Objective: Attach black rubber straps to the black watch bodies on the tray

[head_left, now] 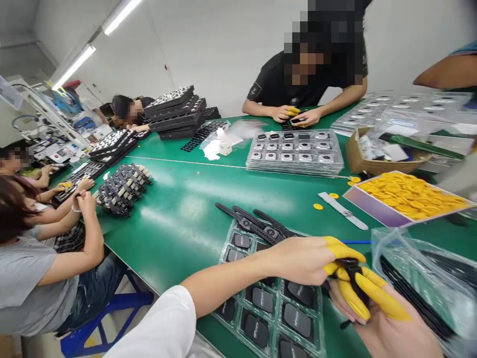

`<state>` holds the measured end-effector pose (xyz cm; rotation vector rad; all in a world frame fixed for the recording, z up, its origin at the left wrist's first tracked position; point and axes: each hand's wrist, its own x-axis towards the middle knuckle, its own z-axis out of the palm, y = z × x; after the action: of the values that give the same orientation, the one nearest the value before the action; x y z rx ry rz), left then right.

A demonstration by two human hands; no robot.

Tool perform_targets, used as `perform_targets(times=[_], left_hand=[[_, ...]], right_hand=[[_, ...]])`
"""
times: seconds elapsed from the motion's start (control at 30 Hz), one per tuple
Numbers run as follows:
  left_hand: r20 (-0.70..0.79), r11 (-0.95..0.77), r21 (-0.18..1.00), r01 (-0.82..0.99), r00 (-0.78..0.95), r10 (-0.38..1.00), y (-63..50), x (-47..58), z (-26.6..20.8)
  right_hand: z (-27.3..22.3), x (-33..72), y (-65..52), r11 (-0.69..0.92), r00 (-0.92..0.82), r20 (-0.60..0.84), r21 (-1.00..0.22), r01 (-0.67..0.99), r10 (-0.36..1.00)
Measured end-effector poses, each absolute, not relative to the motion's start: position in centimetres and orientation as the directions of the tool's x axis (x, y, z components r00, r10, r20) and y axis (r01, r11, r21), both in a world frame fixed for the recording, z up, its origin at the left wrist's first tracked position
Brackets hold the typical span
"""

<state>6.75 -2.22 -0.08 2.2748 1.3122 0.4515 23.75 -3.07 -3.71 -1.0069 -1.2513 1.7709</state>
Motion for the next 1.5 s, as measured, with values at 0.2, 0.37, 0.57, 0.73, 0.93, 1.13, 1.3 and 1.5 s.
perform_targets(times=[0.2, 0.37, 0.57, 0.73, 0.93, 1.13, 1.3, 1.5], left_hand=[[0.171, -0.472, 0.641, 0.606, 0.486, 0.857, -2.6, 6.7, 0.3], [0.187, -0.534, 0.531, 0.658, 0.524, 0.831, -2.2, 5.9, 0.2], [0.126, -0.544, 0.439, 0.715, 0.551, 0.825, -2.1, 5.6, 0.0], [0.192, -0.478, 0.686, 0.549, 0.497, 0.846, -1.8, 4.6, -0.5], [0.223, -0.257, 0.945, 0.205, 0.173, 0.959, -1.2, 5.6, -1.0], [0.080, -0.176, 0.954, -0.241, -0.361, 0.929, 0.1, 3.8, 0.5], [-0.002, -0.019, 0.997, -0.074, -0.267, 0.964, 0.9, 2.4, 0.2], [0.201, -0.310, 0.835, 0.455, 0.272, 0.941, -0.2, 4.4, -3.1]], right_hand=[[-2.3, 23.2, -3.1, -0.355, -0.452, -0.150, -0.839, -0.413, 0.879], [-3.0, 23.4, -2.3, -0.418, -0.466, -0.202, -0.804, -0.424, 0.861], [-3.4, 23.7, -2.1, -0.462, -0.490, -0.257, -0.810, -0.361, 0.833], [-3.7, 23.5, -2.2, -0.391, -0.439, -0.213, -0.843, -0.369, 0.873], [-3.4, 23.6, -2.2, -0.427, -0.511, -0.236, -0.854, -0.295, 0.826], [-2.6, 24.2, -1.4, -0.503, -0.638, -0.356, -0.863, -0.057, 0.683], [-3.1, 23.6, -0.5, -0.341, -0.469, -0.213, -0.917, -0.206, 0.857], [-3.2, 22.9, -0.6, -0.361, -0.516, -0.157, -0.875, -0.322, 0.842]])
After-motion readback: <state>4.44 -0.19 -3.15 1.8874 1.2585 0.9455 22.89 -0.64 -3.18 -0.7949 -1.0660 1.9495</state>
